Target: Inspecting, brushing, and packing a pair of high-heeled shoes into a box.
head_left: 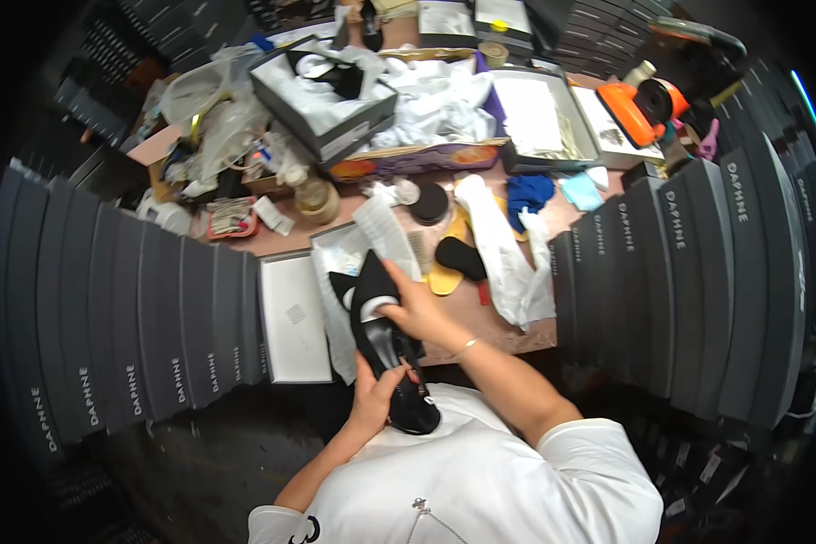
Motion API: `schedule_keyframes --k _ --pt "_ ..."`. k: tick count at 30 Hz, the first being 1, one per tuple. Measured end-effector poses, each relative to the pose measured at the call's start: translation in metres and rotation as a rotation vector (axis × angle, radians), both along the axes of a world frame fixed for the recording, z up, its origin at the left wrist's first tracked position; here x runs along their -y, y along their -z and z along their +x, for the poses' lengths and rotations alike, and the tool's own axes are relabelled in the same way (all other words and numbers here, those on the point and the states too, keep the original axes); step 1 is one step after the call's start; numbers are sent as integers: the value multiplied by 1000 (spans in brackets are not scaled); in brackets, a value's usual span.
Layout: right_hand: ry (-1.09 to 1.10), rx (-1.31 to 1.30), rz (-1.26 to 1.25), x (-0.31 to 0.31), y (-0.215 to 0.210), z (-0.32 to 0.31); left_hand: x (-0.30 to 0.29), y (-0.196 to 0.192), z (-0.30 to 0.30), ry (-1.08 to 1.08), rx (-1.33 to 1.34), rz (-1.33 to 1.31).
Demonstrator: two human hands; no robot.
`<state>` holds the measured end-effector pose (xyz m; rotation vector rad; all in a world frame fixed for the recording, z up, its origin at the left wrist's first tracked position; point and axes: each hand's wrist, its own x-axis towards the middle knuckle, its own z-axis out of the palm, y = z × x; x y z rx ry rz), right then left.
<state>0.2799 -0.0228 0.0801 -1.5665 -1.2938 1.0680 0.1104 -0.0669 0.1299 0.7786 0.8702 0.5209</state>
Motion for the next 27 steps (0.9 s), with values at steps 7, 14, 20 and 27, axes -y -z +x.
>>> schedule_keyframes --k 7,14,20,27 --pt "85 165 137 28 -24 57 -30 -1 -2 -82 10 -207" --pt "301 913 -689 104 106 194 -57 3 -14 -162 114 -180" --pt "464 902 -371 89 71 183 -58 8 -47 -349 142 -317" --pt "540 899 -130 98 124 177 -58 5 -56 -419 197 -333"
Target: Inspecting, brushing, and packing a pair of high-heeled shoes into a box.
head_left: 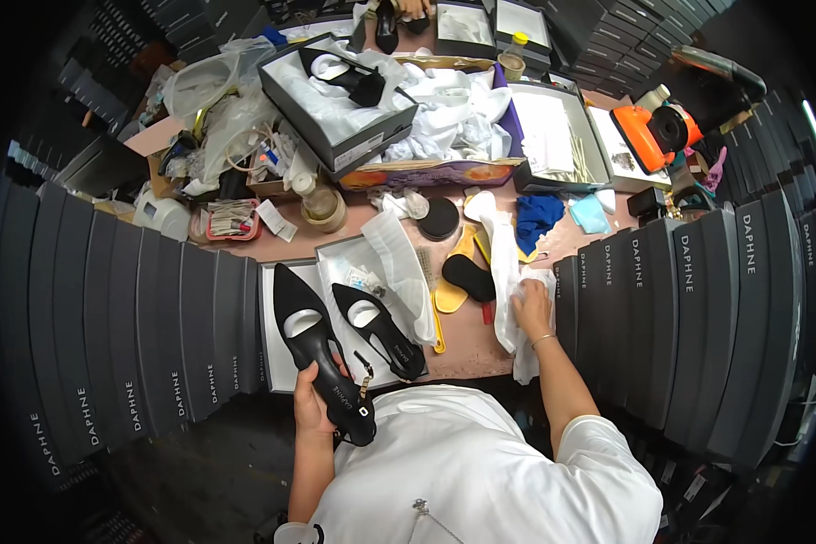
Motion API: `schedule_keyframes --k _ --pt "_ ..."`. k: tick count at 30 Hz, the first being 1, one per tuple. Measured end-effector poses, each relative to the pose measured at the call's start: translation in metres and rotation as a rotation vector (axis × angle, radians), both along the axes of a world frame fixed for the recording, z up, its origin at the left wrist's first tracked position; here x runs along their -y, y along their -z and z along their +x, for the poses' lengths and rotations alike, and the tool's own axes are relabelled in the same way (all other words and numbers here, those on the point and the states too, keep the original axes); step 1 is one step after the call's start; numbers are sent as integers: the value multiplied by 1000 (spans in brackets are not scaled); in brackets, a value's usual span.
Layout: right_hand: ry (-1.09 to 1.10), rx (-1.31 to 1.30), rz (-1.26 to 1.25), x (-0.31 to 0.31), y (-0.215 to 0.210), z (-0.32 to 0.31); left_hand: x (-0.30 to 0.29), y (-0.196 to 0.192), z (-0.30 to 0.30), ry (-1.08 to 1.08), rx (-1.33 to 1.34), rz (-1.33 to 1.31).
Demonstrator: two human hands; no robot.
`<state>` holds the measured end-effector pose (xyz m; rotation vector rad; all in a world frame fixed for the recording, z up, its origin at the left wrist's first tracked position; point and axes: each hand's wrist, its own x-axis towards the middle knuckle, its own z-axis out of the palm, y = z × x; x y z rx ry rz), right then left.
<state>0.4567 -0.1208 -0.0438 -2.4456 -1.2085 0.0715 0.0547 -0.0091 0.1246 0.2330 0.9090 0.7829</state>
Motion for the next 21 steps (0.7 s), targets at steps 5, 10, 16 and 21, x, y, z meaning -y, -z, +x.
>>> schedule_keyframes --k 5,10,16,21 --pt "-32 -198 -6 10 7 38 -4 10 -9 -12 -1 -5" --pt "-79 -526 326 -54 -158 -30 -7 -1 -38 2 52 68" --pt "-705 -736 561 -187 -201 -198 -9 -7 -54 -17 297 303" --pt "-751 -888 575 -260 -108 -302 -11 -20 -53 -182 212 229"
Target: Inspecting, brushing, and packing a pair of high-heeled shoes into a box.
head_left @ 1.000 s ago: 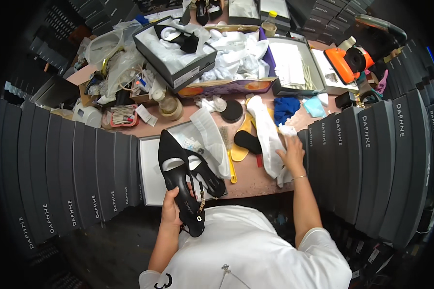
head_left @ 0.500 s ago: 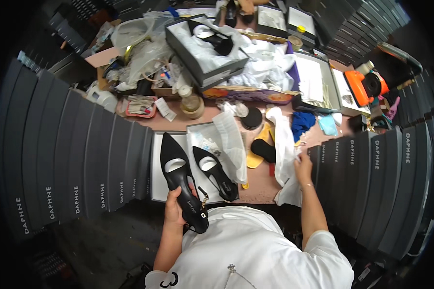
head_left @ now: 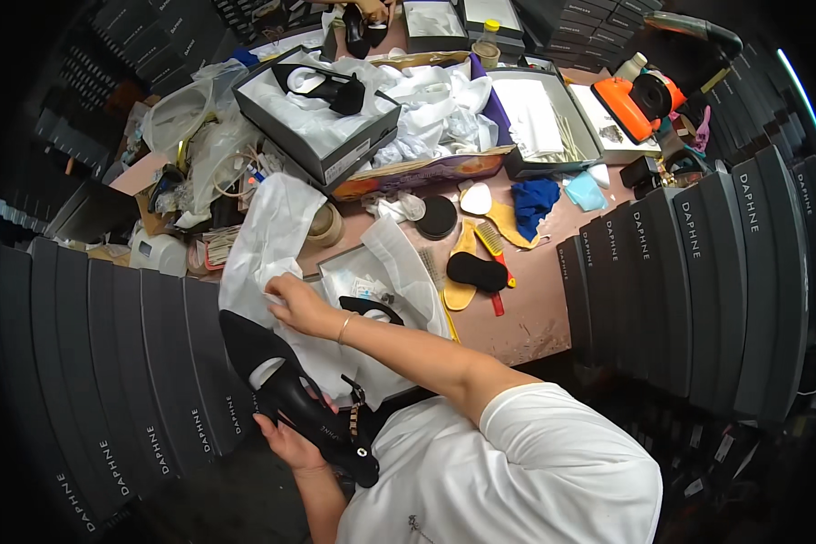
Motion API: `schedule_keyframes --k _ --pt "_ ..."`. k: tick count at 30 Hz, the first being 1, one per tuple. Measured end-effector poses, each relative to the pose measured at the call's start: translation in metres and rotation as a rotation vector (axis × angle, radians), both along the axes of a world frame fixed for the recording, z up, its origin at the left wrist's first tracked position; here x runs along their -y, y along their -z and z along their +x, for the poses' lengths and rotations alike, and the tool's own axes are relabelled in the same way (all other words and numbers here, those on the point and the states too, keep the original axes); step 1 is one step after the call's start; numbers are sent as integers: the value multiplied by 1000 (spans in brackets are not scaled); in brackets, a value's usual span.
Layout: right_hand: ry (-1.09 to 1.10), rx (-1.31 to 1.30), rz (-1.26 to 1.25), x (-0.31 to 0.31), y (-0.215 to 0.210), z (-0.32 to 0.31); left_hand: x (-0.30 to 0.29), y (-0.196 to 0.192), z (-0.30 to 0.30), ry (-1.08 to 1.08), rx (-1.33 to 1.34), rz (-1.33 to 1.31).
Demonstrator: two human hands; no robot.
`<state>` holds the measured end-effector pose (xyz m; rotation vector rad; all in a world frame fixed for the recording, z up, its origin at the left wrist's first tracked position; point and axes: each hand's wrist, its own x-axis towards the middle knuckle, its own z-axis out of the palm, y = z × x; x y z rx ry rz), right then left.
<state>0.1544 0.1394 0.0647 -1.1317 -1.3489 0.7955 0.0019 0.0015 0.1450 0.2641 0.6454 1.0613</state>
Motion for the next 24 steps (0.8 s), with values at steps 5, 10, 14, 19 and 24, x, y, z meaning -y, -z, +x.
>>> schedule_keyframes --k 5,10,14,19,24 --pt "86 56 -31 67 -34 85 -3 30 -7 69 -46 -36" --pt "275 450 -654 169 55 216 1 36 21 244 35 -199" --pt "294 540 -766 192 120 170 -5 14 73 398 -352 -105" --pt "261 613 -763 193 112 168 3 19 91 261 -473 -20" --pt "187 -276 -662 232 63 211 4 14 97 271 -622 181"
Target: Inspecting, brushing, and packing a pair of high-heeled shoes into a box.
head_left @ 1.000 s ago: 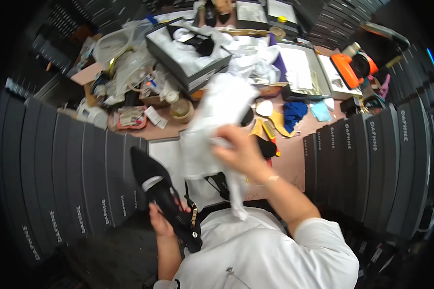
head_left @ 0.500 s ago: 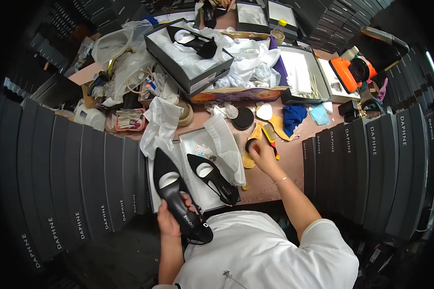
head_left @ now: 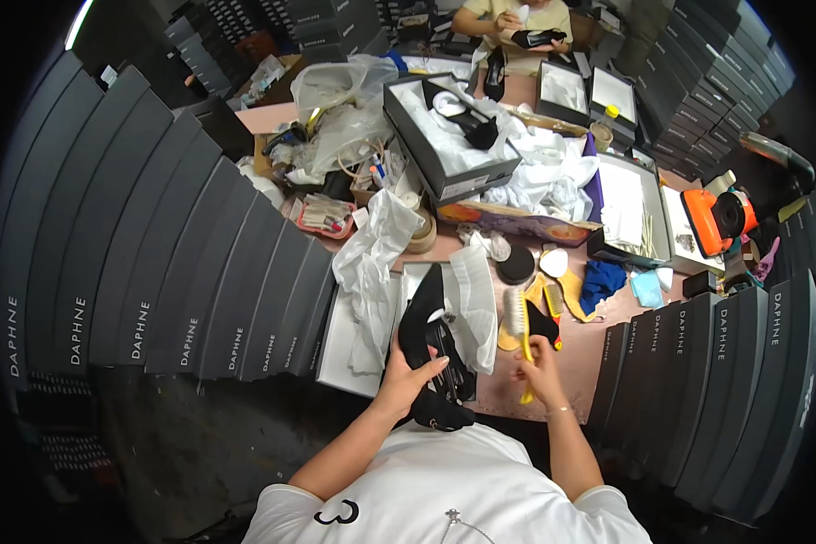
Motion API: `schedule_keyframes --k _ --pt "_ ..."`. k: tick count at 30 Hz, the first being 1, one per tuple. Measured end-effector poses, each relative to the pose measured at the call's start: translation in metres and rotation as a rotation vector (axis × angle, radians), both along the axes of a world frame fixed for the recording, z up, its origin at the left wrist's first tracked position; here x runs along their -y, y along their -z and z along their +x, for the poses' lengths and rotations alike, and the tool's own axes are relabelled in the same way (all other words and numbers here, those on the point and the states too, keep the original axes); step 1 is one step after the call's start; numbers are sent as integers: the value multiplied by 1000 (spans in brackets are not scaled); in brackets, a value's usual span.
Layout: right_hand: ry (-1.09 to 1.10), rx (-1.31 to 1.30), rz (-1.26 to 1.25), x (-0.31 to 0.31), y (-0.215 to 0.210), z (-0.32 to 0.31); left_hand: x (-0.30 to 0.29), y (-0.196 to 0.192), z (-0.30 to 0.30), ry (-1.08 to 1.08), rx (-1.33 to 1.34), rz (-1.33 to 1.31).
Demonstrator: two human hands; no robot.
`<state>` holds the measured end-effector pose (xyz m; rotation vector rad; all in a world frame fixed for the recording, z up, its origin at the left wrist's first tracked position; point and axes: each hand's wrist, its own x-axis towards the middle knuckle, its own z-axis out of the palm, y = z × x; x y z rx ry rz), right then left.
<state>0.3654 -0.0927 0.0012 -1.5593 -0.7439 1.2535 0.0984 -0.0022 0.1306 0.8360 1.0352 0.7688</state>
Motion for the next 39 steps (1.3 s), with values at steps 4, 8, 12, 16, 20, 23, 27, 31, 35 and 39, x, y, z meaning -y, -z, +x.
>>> schedule_keyframes --k 4,8,12,16,20,23,27,31,35,39 --pt "35 322 177 -17 -104 12 -2 8 24 22 -41 203" --pt "-428 1236 661 -50 -153 11 -4 30 23 195 -358 635" --pt "-488 1499 492 -78 -153 38 2 -19 17 94 -257 487" --pt "-448 1602 660 -83 -178 -8 -3 -16 -4 114 -243 483" --pt "-563 1339 544 -95 -183 -5 -11 -17 -25 65 -33 269" --pt "-607 1151 653 -97 -182 -9 -19 -38 -32 78 114 -120" --pt "-450 1279 325 -129 -153 30 -14 -39 -59 238 296 -297" --pt "-561 1292 677 -116 -128 -15 -15 -27 -56 239 393 -491" --pt "-441 1186 463 -123 -131 -6 -19 -6 -76 136 680 -577" --pt "-847 1081 915 -100 -161 -58 -6 25 -63 -211 801 -842"
